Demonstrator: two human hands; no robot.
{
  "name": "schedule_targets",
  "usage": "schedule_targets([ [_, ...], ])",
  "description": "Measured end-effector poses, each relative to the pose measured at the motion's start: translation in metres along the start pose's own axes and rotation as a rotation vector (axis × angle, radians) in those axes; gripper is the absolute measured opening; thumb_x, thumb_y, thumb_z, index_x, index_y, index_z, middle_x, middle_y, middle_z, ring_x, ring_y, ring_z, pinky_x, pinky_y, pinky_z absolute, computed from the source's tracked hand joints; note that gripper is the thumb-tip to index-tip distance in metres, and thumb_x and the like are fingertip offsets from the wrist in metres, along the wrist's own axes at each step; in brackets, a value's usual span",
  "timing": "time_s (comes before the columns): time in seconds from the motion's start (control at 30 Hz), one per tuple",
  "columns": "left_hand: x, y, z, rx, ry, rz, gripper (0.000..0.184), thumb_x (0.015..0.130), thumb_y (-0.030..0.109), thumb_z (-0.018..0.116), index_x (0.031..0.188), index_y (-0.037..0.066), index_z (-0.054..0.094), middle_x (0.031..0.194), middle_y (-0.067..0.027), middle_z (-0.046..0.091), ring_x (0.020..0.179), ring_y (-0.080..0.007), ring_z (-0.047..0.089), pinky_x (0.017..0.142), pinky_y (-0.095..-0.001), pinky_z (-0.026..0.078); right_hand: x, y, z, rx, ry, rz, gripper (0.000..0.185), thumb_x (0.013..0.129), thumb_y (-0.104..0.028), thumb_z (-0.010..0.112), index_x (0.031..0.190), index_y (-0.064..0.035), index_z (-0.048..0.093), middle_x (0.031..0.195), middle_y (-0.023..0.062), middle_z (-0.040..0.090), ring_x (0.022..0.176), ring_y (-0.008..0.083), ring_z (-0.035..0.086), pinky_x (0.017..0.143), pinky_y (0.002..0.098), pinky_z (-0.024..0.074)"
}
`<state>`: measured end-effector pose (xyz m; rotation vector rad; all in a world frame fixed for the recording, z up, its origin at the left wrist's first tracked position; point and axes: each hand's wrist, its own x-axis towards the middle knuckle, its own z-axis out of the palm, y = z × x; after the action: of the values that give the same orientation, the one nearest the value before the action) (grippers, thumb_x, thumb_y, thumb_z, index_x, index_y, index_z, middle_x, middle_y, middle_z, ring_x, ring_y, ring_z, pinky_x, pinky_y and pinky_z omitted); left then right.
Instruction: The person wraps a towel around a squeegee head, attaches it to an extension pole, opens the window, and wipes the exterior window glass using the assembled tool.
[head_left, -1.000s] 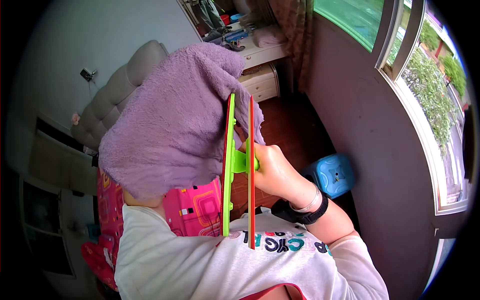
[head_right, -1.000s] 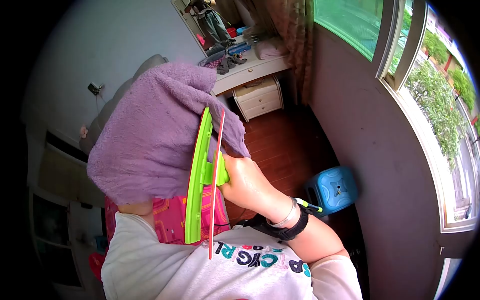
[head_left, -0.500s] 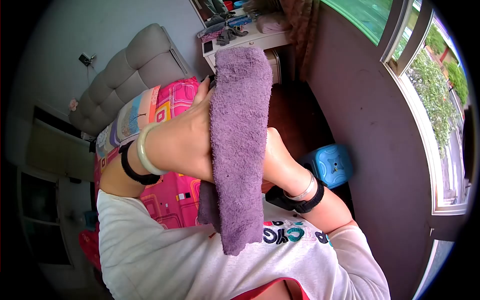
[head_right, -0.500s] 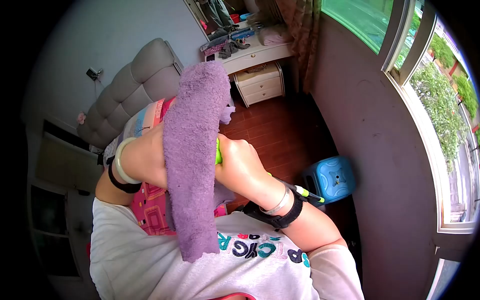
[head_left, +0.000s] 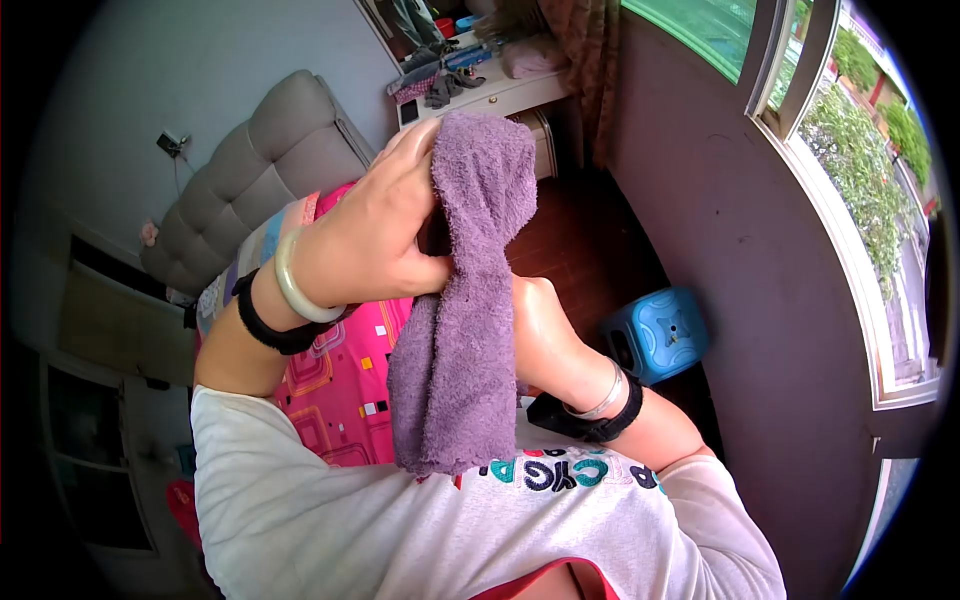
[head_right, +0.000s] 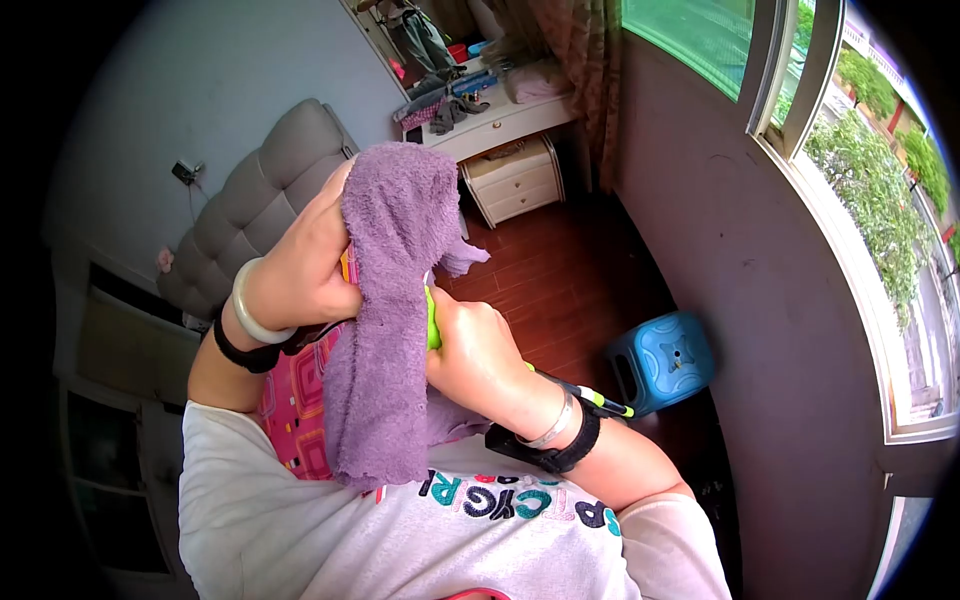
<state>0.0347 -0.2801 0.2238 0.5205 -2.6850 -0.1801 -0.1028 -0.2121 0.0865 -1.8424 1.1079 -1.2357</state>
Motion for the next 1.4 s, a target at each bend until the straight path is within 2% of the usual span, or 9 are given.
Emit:
schedule_targets([
  [0.27, 0.011, -0.012, -0.013, -0.091, -0.150, -0.009, 0.059, 0.067, 0.018, 0.076, 0.117, -0.003, 0.052, 0.100, -0.0158, 0.061, 0.089, -0.0342, 0.061, 0.086, -0.0350, 0.045, -0.011, 0.001, -0.001, -0.042, 0.045, 0.006, 0.030, 0.064, 0.001, 0.057, 0.094, 0.0017, 0.053, 0.063, 0.0238, 0.057, 0.065, 0.0434, 0.059, 0.061, 0.0512, 0.0485],
  [0.43, 0.024, -0.022, -0.020, 0.070, -0.398, 0.025, 0.067, 0.067, 0.021, 0.075, 0.122, -0.004, 0.046, 0.121, -0.0180, 0.051, 0.114, -0.0339, 0.047, 0.100, -0.0386, 0.034, -0.015, -0.002, -0.001, -0.066, 0.052, 0.015, 0.030, 0.065, 0.000, 0.058, 0.094, 0.0009, 0.052, 0.064, 0.0226, 0.059, 0.065, 0.0429, 0.060, 0.060, 0.0504, 0.0488],
  [0.53, 0.032, -0.032, -0.025, -0.089, -0.447, 0.069, 0.068, 0.067, 0.021, 0.074, 0.123, -0.004, 0.045, 0.117, -0.0162, 0.053, 0.112, -0.0299, 0.048, 0.099, -0.0367, 0.036, -0.017, -0.009, -0.001, -0.099, 0.069, 0.014, 0.033, 0.064, 0.000, 0.058, 0.097, 0.0008, 0.053, 0.065, 0.0217, 0.060, 0.064, 0.0417, 0.060, 0.060, 0.0494, 0.0494],
  [0.6, 0.042, -0.038, -0.030, -0.291, -0.629, -0.174, 0.064, 0.069, 0.016, 0.071, 0.123, -0.002, 0.043, 0.112, -0.0136, 0.057, 0.105, -0.0231, 0.053, 0.097, -0.0318, 0.037, -0.018, -0.014, -0.002, -0.143, 0.075, 0.010, 0.034, 0.064, 0.000, 0.058, 0.098, 0.0007, 0.054, 0.066, 0.0212, 0.061, 0.064, 0.0405, 0.061, 0.060, 0.0485, 0.0499],
  [0.7, 0.042, -0.053, -0.024, -0.985, -0.489, -0.423, 0.070, 0.075, 0.023, 0.068, 0.131, 0.003, 0.032, 0.110, -0.0089, 0.055, 0.108, -0.0166, 0.050, 0.098, -0.0297, 0.036, -0.018, -0.012, -0.003, -0.151, 0.018, 0.033, 0.036, 0.064, -0.001, 0.058, 0.100, 0.0003, 0.056, 0.066, 0.0200, 0.061, 0.064, 0.0390, 0.062, 0.060, 0.0474, 0.0506],
  [0.83, 0.049, -0.059, -0.010, -0.625, -0.442, -0.144, 0.045, 0.085, 0.029, 0.064, 0.119, 0.003, 0.049, 0.123, -0.0130, 0.053, 0.111, -0.0185, 0.049, 0.098, -0.0306, 0.036, -0.016, -0.009, -0.004, -0.195, 0.047, -0.001, 0.036, 0.063, -0.002, 0.059, 0.099, 0.0004, 0.056, 0.064, 0.0187, 0.061, 0.061, 0.0378, 0.062, 0.057, 0.0462, 0.0507],
  [0.97, 0.060, -0.077, -0.010, -0.943, -0.763, -0.122, 0.028, 0.088, 0.024, 0.063, 0.102, 0.001, 0.058, 0.115, -0.0170, 0.061, 0.120, -0.0269, 0.049, 0.105, -0.0408, 0.034, -0.017, -0.016, -0.002, -0.257, -0.022, -0.018, 0.032, 0.064, -0.002, 0.060, 0.095, -0.0001, 0.055, 0.061, 0.0174, 0.060, 0.057, 0.0363, 0.062, 0.053, 0.0448, 0.0501],
  [1.1, 0.067, -0.101, -0.017, -1.118, -0.772, 0.051, 0.027, 0.083, 0.023, 0.070, 0.093, -0.001, 0.062, 0.109, -0.0220, 0.063, 0.110, -0.0363, 0.057, 0.097, -0.0473, 0.042, -0.014, -0.016, -0.005, -0.254, 0.031, -0.091, 0.027, 0.065, -0.001, 0.060, 0.091, -0.0003, 0.054, 0.060, 0.0158, 0.060, 0.054, 0.0344, 0.061, 0.050, 0.0435, 0.0492],
  [1.4, 0.089, -0.100, -0.016, -0.626, -1.063, -0.118, 0.025, 0.084, 0.018, 0.066, 0.093, -0.004, 0.063, 0.091, -0.0106, 0.065, 0.085, -0.0201, 0.060, 0.079, -0.0330, 0.047, -0.013, -0.016, -0.004, -0.265, 0.061, -0.089, 0.024, 0.066, -0.002, 0.060, 0.089, -0.0006, 0.054, 0.060, 0.0149, 0.059, 0.054, 0.0340, 0.061, 0.049, 0.0428, 0.0491],
])
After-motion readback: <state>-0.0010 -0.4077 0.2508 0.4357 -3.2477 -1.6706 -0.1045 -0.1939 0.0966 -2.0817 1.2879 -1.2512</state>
